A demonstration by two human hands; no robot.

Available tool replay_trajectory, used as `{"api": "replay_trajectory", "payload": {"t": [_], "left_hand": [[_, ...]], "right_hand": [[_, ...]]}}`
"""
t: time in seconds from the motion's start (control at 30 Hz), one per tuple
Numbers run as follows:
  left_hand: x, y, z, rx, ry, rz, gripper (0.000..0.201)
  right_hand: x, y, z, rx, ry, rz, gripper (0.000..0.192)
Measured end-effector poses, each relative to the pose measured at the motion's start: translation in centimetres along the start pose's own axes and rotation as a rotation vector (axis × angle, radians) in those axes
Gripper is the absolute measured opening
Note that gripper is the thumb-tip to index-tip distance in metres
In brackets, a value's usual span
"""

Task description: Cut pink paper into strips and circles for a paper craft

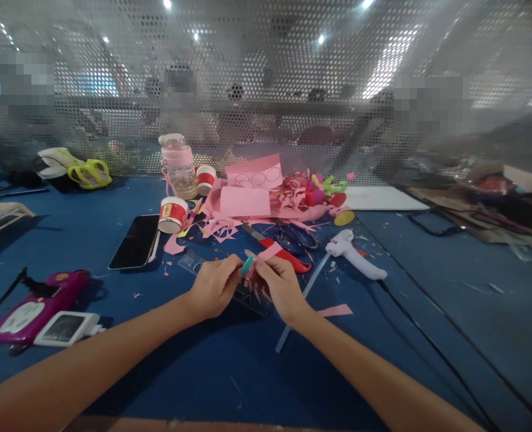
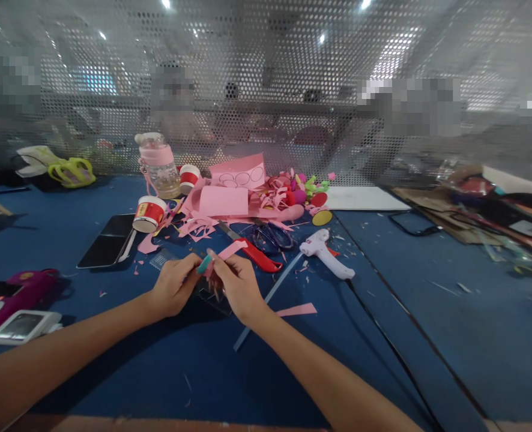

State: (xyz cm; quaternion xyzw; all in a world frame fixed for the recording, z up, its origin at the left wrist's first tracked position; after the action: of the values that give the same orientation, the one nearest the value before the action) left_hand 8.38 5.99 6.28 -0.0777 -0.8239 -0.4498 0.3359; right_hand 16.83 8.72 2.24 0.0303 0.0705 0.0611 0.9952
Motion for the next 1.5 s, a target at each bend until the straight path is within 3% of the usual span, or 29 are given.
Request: {"api": "replay_trajectory", "payload": {"t": [0.13,0.37,0.57,0.7,0.8,0.97,1.1,1.5], "left_hand": [[0.0,0.1,-0.9,-0.139,0.045,0.025,0.025],[0.2,-0.2,-1.8,-0.322,0.103,-0.012,0.028],[0.9,-1.0,-3.3,-0.508,0.232,-0.074,0.017],[1.0,-1.3,-3.9,-0.589,0.399,-0.092,0.006],[0.8,-0.9,-3.5,-0.53,0.465,-0.091,0.007],[0.6,0.1,-1.6,-0.27,0.456,-0.082,0.036],[0.0,0.2,-1.9,-0.273,0.438,-0.038,0.037],[-0.6,0.2,-1.8,-0.265,0.326,0.007,0.024]], "right_hand": [[-0.2,0.2,-1.2,-0.116,0.066,0.02,0.037],[-1.3,0.2,-2.7,-0.213,0.057,0.189,0.038],[-2.3,-0.8,-3.7,-0.416,0.073,0.331,0.042],[-2.9,-1.1,-3.5,-0.447,0.199,0.384,0.039],[-2.8,-0.8,-3.3,-0.43,0.277,0.34,0.037],[-0.9,0.2,-2.7,-0.27,0.232,0.092,0.038],[-0.3,0.4,-2.3,-0.16,0.177,0.033,0.038],[-0.2,0.5,-1.1,-0.056,0.091,0.031,0.037]]}}
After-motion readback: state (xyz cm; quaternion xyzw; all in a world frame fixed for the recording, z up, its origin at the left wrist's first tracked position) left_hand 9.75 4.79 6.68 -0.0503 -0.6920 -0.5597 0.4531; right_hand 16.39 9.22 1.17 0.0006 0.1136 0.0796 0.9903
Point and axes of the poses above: each hand's wrist, its own y-axis towards the middle knuckle, its own x-axis out of the back of the hand, z = x × y, the point moved 10 cm from there along y, towards the middle knuckle, and after that the axes turned 2 degrees about -z, right-handed, at the moved point
